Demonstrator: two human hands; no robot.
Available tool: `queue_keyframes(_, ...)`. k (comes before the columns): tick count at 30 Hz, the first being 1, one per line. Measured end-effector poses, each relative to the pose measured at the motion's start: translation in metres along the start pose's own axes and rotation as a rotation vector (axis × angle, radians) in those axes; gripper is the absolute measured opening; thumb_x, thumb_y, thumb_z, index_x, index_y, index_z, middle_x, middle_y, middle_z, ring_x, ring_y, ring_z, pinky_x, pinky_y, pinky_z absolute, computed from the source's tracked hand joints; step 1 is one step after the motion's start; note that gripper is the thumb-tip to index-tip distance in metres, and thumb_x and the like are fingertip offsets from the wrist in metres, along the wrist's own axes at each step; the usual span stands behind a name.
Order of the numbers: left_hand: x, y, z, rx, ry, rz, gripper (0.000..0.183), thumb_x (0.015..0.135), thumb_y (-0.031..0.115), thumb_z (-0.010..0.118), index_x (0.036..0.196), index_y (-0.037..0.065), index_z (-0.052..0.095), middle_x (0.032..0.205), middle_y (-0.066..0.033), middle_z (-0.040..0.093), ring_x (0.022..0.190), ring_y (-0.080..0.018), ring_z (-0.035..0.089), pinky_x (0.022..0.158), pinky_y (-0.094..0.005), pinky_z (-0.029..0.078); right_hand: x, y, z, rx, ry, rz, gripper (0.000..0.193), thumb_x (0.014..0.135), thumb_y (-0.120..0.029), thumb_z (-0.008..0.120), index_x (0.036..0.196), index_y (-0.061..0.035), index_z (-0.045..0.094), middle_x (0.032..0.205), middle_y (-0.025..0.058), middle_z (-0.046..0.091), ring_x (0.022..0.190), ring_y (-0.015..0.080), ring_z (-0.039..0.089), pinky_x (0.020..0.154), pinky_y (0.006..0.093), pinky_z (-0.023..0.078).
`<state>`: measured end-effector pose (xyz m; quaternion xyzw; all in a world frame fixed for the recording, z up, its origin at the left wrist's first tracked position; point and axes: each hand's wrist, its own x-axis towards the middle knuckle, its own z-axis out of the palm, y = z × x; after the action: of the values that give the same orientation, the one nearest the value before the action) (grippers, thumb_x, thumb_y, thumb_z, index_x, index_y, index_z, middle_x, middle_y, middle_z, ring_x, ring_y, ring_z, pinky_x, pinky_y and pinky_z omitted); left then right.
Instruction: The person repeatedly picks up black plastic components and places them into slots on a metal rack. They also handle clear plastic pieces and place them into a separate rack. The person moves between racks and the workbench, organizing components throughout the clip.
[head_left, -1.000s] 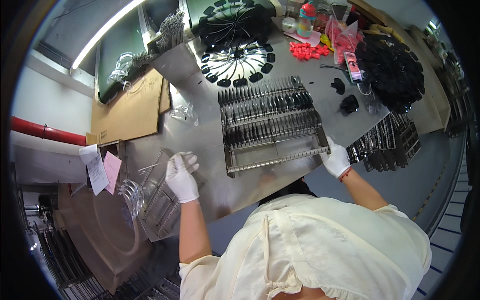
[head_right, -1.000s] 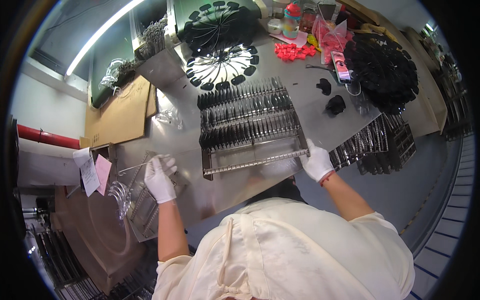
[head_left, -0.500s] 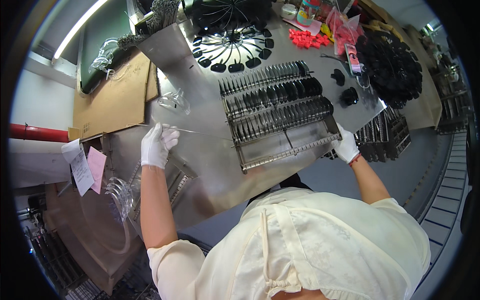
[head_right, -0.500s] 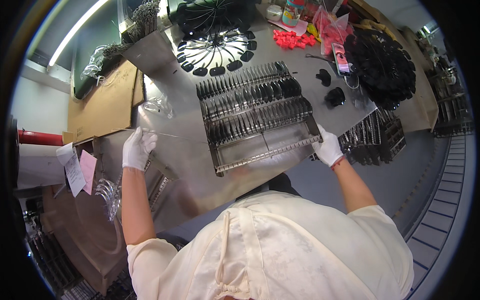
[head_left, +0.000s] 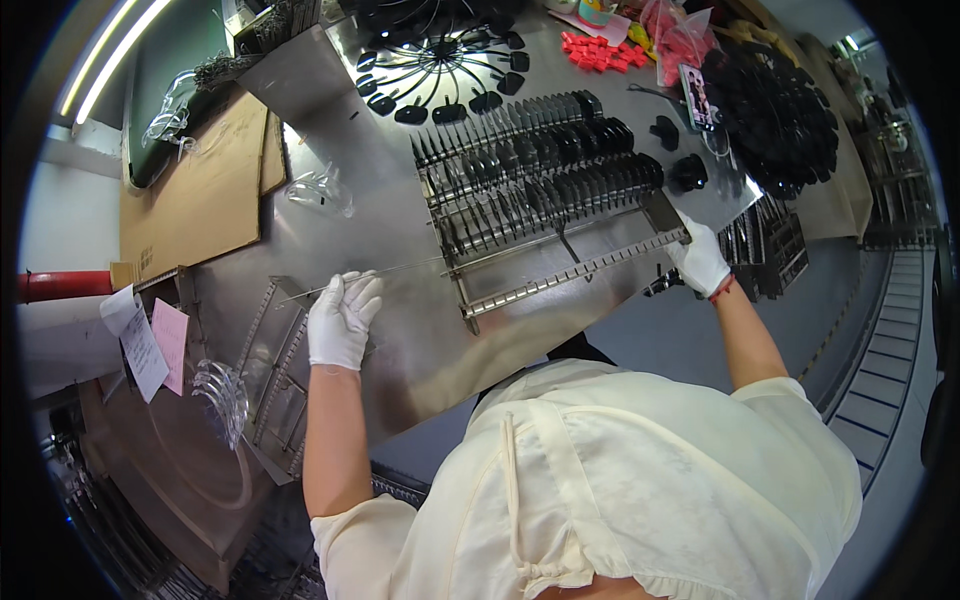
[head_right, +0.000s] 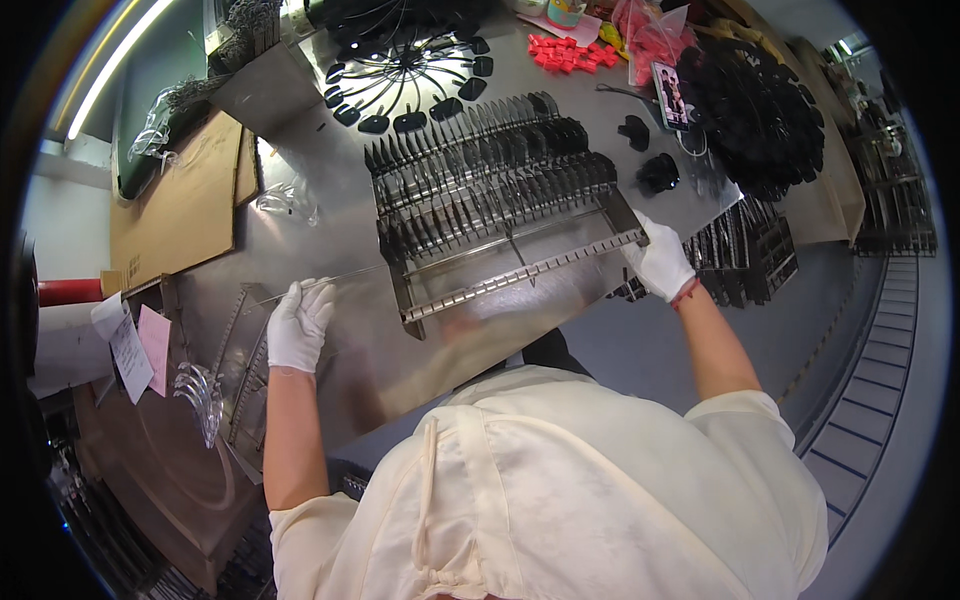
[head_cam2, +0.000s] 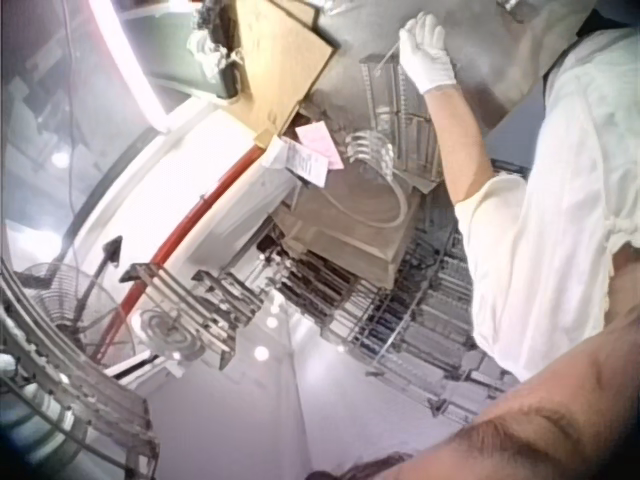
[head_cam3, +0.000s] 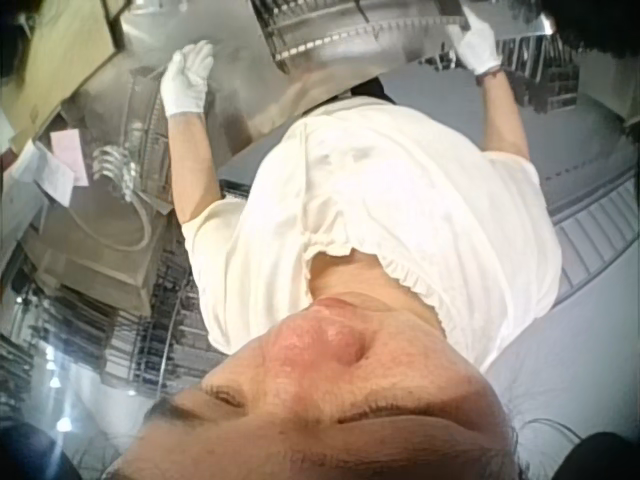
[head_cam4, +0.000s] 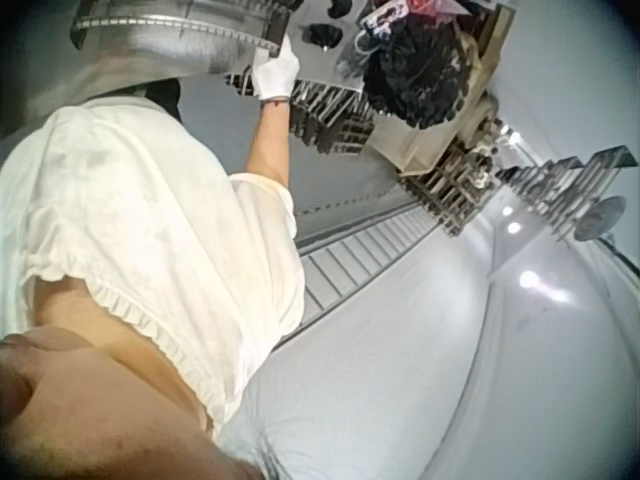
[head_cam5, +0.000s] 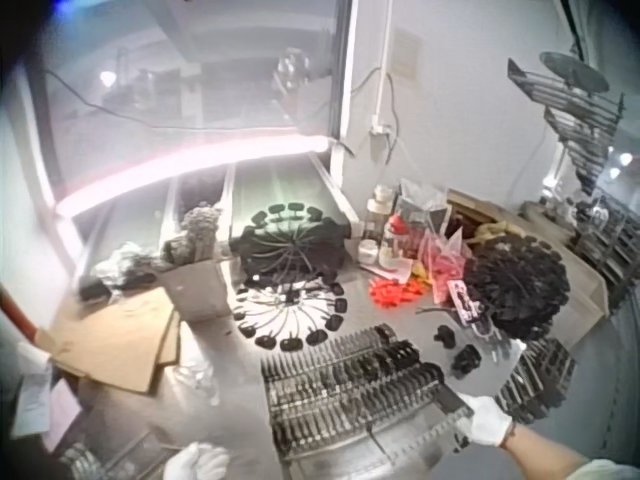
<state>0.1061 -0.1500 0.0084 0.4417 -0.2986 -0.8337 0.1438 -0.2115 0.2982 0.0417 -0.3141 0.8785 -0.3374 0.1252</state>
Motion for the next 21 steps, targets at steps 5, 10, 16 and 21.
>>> queue_keyframes(5,0.003,-0.004,0.014,-0.089,-0.116,0.045,0.033,0.109,0.023,0.046,0.122,-0.005,0.055,0.127,-0.0274,0.064,0.109,-0.0359,0.070,0.079,-0.0379,0.064,0.007,-0.031,-0.012,-0.038,-0.043,0.080,0.039,0.092,-0.009,0.064,0.131,-0.0025,0.062,0.087,0.0194,0.069,0.074,0.0264,0.065,0.074,0.0342,0.053)
queue_keyframes(10,0.006,-0.005,0.024,-0.095,-0.149,0.059,0.033,0.110,0.023,0.043,0.121,-0.007,0.055,0.124,-0.0291,0.065,0.107,-0.0362,0.071,0.076,-0.0380,0.065,0.007,-0.030,-0.014,-0.038,-0.056,0.097,0.042,0.092,-0.010,0.064,0.133,-0.0023,0.060,0.091,0.0198,0.071,0.078,0.0278,0.068,0.077,0.0346,0.054)
queue_keyframes(16,0.019,-0.037,0.070,0.096,-0.270,0.030,0.033,0.107,0.033,0.054,0.093,0.006,0.065,0.075,-0.0034,0.067,0.059,-0.0090,0.064,0.048,-0.0197,0.048,0.006,-0.058,-0.003,-0.002,-0.132,0.189,0.043,0.094,-0.006,0.065,0.136,-0.0001,0.058,0.094,0.0074,0.069,0.081,0.0105,0.054,0.077,0.0270,0.050)
queue_keyframes(21,0.022,-0.031,0.051,0.076,-0.166,-0.120,0.046,0.100,0.053,0.061,0.090,0.008,0.067,0.059,0.0039,0.052,0.043,-0.0067,0.041,0.041,-0.0210,0.035,0.002,-0.050,0.004,-0.037,-0.059,0.101,0.043,0.093,-0.006,0.065,0.136,-0.0010,0.058,0.095,0.0115,0.071,0.081,0.0131,0.058,0.079,0.0289,0.051)
